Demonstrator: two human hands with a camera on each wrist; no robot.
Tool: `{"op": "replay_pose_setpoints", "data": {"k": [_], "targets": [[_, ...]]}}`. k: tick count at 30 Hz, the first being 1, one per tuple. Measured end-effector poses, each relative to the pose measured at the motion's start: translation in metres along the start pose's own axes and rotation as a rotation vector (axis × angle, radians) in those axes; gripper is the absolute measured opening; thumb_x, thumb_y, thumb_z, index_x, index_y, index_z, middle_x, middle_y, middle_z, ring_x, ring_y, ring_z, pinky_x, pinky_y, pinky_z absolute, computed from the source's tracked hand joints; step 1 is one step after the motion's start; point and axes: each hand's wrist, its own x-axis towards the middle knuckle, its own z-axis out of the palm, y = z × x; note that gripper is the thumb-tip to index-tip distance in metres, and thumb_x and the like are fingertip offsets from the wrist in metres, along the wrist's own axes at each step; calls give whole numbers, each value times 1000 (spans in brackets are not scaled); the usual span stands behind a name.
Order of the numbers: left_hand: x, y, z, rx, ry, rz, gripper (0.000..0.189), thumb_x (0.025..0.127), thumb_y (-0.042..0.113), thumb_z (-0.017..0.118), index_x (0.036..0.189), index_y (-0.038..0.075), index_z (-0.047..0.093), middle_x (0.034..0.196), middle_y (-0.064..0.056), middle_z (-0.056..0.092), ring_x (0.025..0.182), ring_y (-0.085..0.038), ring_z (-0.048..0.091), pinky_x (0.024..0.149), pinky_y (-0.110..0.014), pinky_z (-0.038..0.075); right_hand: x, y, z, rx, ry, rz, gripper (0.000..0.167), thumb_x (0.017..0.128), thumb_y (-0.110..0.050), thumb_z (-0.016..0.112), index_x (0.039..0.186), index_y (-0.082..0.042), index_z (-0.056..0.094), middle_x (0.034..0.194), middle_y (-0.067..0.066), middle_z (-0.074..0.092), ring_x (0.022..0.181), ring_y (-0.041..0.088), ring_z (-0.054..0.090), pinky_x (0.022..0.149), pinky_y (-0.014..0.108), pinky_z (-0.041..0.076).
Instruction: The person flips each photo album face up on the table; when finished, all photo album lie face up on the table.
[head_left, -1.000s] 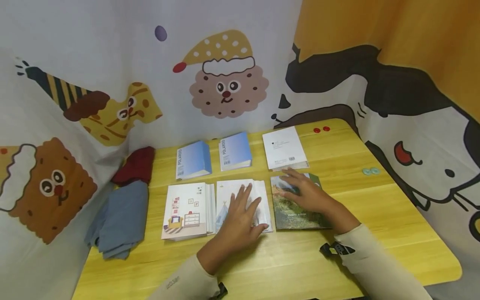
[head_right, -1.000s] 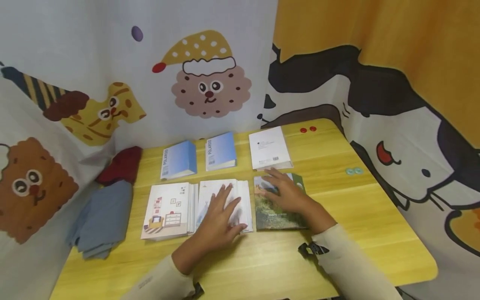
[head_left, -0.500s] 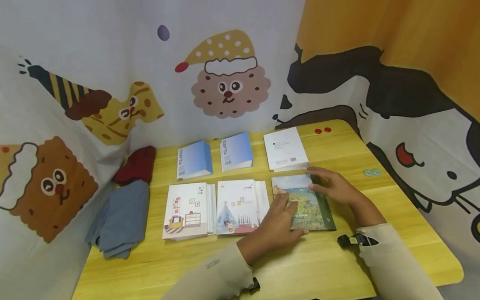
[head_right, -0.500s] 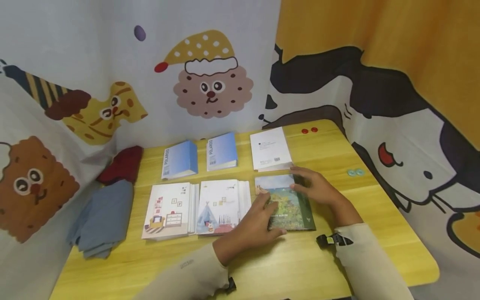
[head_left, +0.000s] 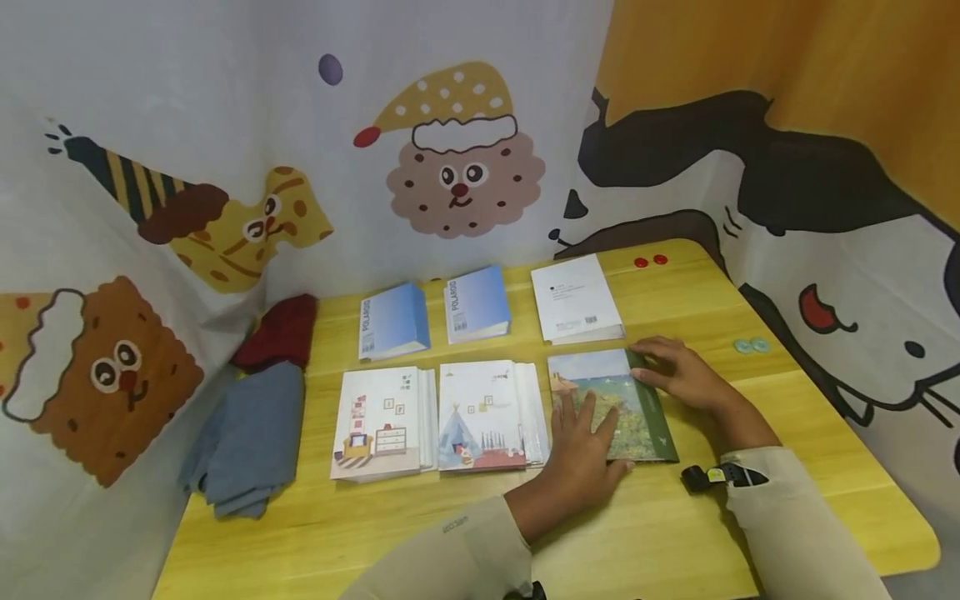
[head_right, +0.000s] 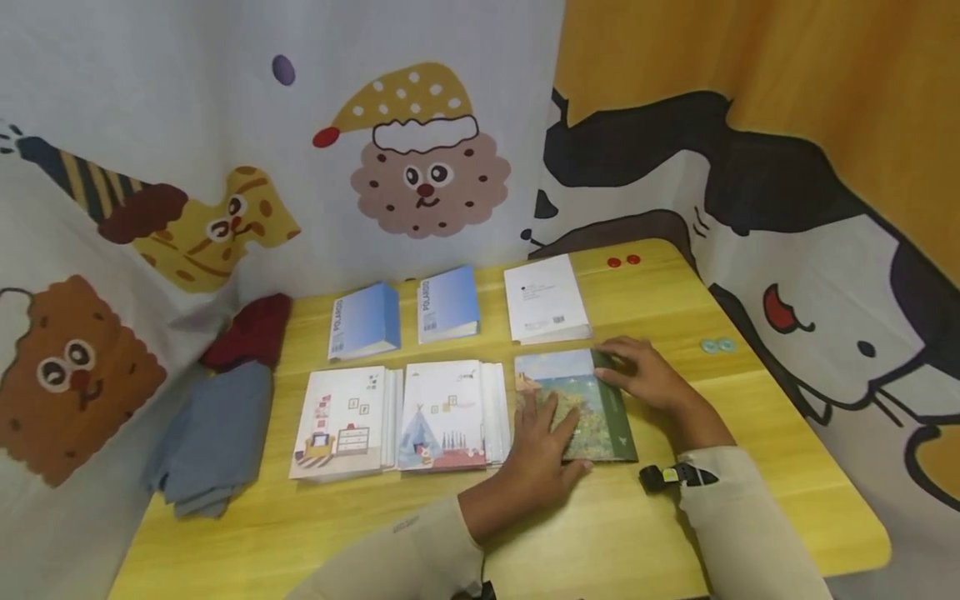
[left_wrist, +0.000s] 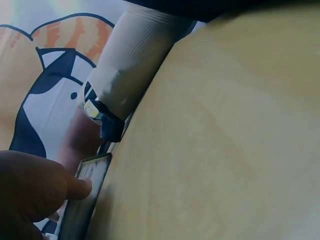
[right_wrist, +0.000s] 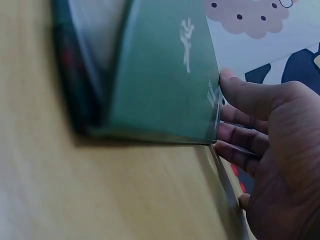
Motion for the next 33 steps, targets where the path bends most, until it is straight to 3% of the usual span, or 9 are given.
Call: {"op": "replay_pose_setpoints", "data": {"k": [6, 9, 13, 17, 19, 23, 27, 30, 33], "targets": [[0, -2, 5, -29, 45, 28, 71, 109, 58, 60, 168, 21, 45, 180, -19, 26, 166, -55, 19, 132, -67, 30, -1, -4, -1, 19, 5, 13, 45, 106, -18, 74, 148, -3, 66, 148, 24, 63, 141, 49, 51, 114, 72, 42], [-2, -4, 5, -93, 61, 49, 72, 109, 56, 59, 169, 19, 42, 180, -19, 25, 167, -55, 17, 132, -68, 29, -2, -8, -1, 81, 40, 21, 44, 107, -16, 73, 148, -4, 66, 147, 20, 63, 137, 33, 57, 114, 46, 50], [-3, -7, 4, -219, 105, 96, 76, 110, 54, 59, 173, 18, 34, 180, -17, 25, 167, -54, 19, 130, -68, 34, -3, -14, -1, 271, 111, 9, 42, 107, -10, 71, 147, -1, 65, 143, 12, 63, 121, 9, 63, 91, 17, 56], [-4, -9, 4, -310, 138, 160, 79, 111, 52, 58, 175, 18, 26, 180, -17, 23, 166, -49, 25, 128, -63, 41, -5, -16, -3, 410, 150, -39, 42, 107, -5, 68, 147, 4, 63, 135, -9, 68, 105, 3, 68, 78, 20, 60], [-4, -9, 4, -356, 144, 197, 79, 112, 50, 57, 176, 17, 24, 180, -18, 22, 166, -45, 28, 127, -58, 44, -6, -17, -5, 534, 146, -62, 42, 108, -2, 65, 149, 5, 61, 130, -14, 71, 98, 4, 72, 73, 24, 63], [-4, -11, 5, -465, 161, 256, 81, 112, 44, 60, 176, 17, 20, 181, -19, 20, 166, -41, 33, 126, -50, 47, -6, -14, -9, 859, 81, -167, 46, 111, 9, 49, 157, 6, 52, 131, -7, 75, 99, 9, 77, 71, 26, 67], [-2, -13, 6, -549, 228, 313, 86, 110, 34, 67, 176, 13, 15, 180, -21, 22, 166, -39, 32, 130, -51, 42, -4, -12, -11, 1112, -38, -292, 55, 111, 14, 31, 165, 6, 39, 144, 3, 69, 117, 13, 76, 86, 26, 67], [0, -13, 7, -554, 300, 375, 93, 107, 25, 71, 175, 5, 12, 179, -25, 24, 167, -40, 31, 132, -50, 38, -2, -12, -11, 1177, -106, -339, 58, 112, 13, 30, 169, 3, 30, 151, 5, 63, 126, 15, 73, 93, 27, 66], [1, -12, 6, -530, 363, 443, 96, 104, 17, 73, 174, -3, 10, 177, -31, 23, 166, -44, 30, 132, -49, 38, -2, -11, -9, 1148, -139, -340, 63, 112, 13, 37, 172, -1, 27, 156, 1, 61, 132, 14, 69, 97, 27, 64]]}}
